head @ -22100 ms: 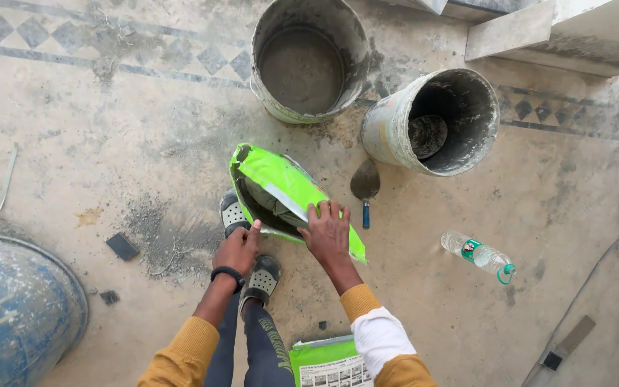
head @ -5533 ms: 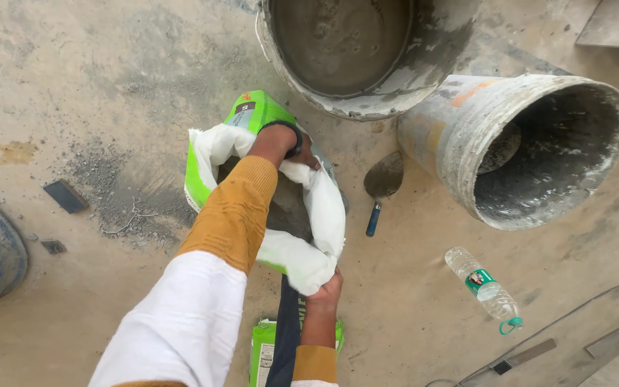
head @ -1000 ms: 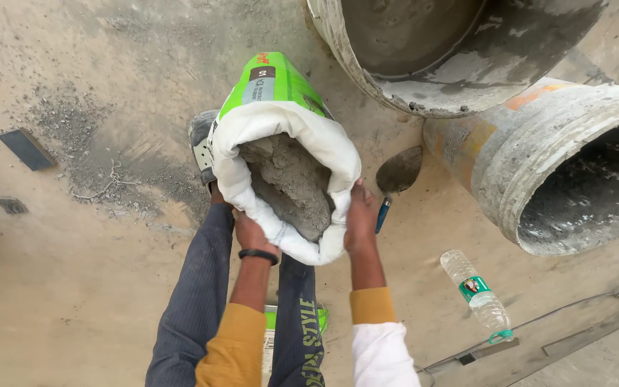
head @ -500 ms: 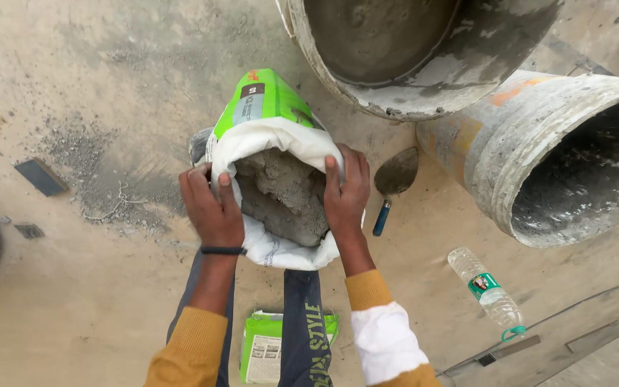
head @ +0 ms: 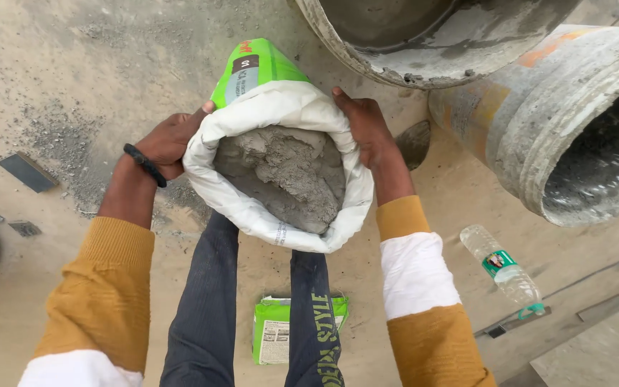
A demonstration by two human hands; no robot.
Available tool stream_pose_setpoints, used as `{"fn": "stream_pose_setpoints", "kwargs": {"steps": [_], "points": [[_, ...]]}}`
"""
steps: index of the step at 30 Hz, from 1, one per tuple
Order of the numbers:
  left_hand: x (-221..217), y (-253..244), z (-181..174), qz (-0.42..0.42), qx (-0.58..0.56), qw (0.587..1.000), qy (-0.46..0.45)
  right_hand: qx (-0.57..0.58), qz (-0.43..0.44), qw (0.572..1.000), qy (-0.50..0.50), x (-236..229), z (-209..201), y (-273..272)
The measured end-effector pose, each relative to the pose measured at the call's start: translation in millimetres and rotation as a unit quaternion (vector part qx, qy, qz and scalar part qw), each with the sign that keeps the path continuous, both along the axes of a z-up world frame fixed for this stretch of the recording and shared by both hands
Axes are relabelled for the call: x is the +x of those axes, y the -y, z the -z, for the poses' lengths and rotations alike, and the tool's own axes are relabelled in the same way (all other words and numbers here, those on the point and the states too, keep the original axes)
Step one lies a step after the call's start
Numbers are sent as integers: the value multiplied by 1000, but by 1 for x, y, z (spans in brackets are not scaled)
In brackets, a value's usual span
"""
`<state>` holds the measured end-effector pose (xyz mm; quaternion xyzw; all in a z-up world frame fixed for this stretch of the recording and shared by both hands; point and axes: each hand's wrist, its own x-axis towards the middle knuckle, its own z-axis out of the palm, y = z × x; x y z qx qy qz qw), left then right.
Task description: Opening a bag of construction adhesive and scooping out the contents into a bucket.
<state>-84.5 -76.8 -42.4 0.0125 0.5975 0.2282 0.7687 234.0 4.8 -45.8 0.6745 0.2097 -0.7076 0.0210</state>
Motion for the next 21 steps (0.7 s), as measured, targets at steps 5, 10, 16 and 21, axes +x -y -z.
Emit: {"fn": "stream_pose_setpoints", "kwargs": {"steps": [5,10,16,21], "points": [[17,31,11,37,231,914,-330,343,-57,918,188,-17,-38,12],[42,12,-18,92,276,891,-349,272,-149,942,131,-5,-1,16],[9,2,-14,-30,64,975,-211,262,-173,915,252,-25,-61,8],[21,71,-79,-169,75,897,-402,522,-20,838,157,-82,-212,50]]}}
